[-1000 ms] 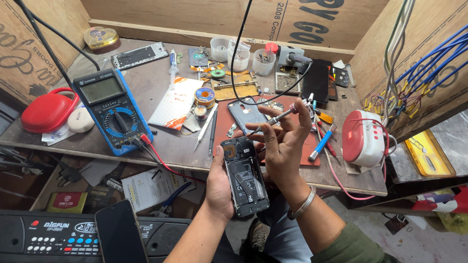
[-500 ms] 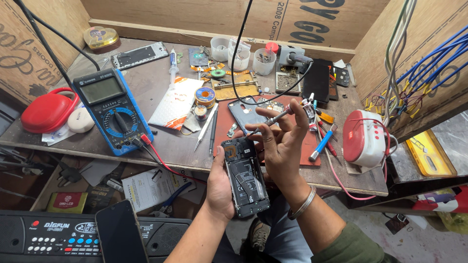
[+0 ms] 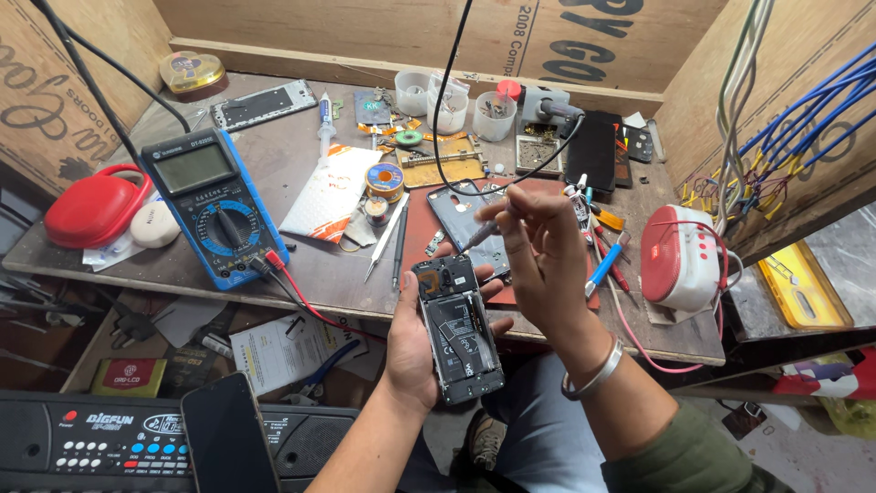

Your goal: The person tests a smartphone connected to a multimeter, taps through its settings menu, then works on the opened phone, using a screwdriver on its internal components while holding the disassembled device.

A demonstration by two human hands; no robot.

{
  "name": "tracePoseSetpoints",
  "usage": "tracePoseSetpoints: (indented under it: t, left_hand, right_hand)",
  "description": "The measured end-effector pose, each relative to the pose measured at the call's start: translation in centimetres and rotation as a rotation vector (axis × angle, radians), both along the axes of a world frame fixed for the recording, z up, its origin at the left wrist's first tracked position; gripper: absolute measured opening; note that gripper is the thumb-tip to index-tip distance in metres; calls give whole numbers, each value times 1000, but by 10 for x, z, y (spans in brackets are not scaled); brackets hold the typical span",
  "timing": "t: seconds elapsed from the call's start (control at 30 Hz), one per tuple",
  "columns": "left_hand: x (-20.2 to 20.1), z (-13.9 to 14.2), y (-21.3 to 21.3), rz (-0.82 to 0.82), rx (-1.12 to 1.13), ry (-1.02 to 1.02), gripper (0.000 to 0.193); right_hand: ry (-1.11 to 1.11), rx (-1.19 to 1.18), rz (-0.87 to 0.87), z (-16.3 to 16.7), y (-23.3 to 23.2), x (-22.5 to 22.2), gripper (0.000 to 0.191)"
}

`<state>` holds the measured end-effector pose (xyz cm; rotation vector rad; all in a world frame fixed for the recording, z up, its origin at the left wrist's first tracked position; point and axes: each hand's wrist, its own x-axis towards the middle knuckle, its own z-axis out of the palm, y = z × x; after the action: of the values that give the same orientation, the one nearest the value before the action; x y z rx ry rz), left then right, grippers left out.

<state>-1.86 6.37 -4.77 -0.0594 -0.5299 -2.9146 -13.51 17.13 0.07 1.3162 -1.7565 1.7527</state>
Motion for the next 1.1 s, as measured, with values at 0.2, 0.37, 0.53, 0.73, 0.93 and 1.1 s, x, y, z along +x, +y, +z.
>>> tracePoseSetpoints:
  t: [0.2, 0.37, 0.53, 0.73, 0.93, 1.1]
  left_hand:
    - [-1, 0, 0, -7, -11, 11, 62]
    - [0, 0, 0, -6, -21, 2, 63]
    - [0, 0, 0, -6, -12, -2, 62]
    - [-1, 1, 0, 1, -26, -10, 63]
    - [0, 6, 2, -13, -29, 12, 63]
    - [0, 8, 3, 4, 2, 18, 63]
  right_hand:
    - [22, 32, -96, 2, -2, -4, 30]
    - [29, 11, -106, 6, -3, 2, 29]
    - [-172, -34, 72, 6, -3, 0, 21]
    - [36, 44, -19, 4, -2, -3, 26]
    - [-12, 6, -29, 4, -4, 5, 39]
    - [-234, 15, 26, 0, 1, 4, 71]
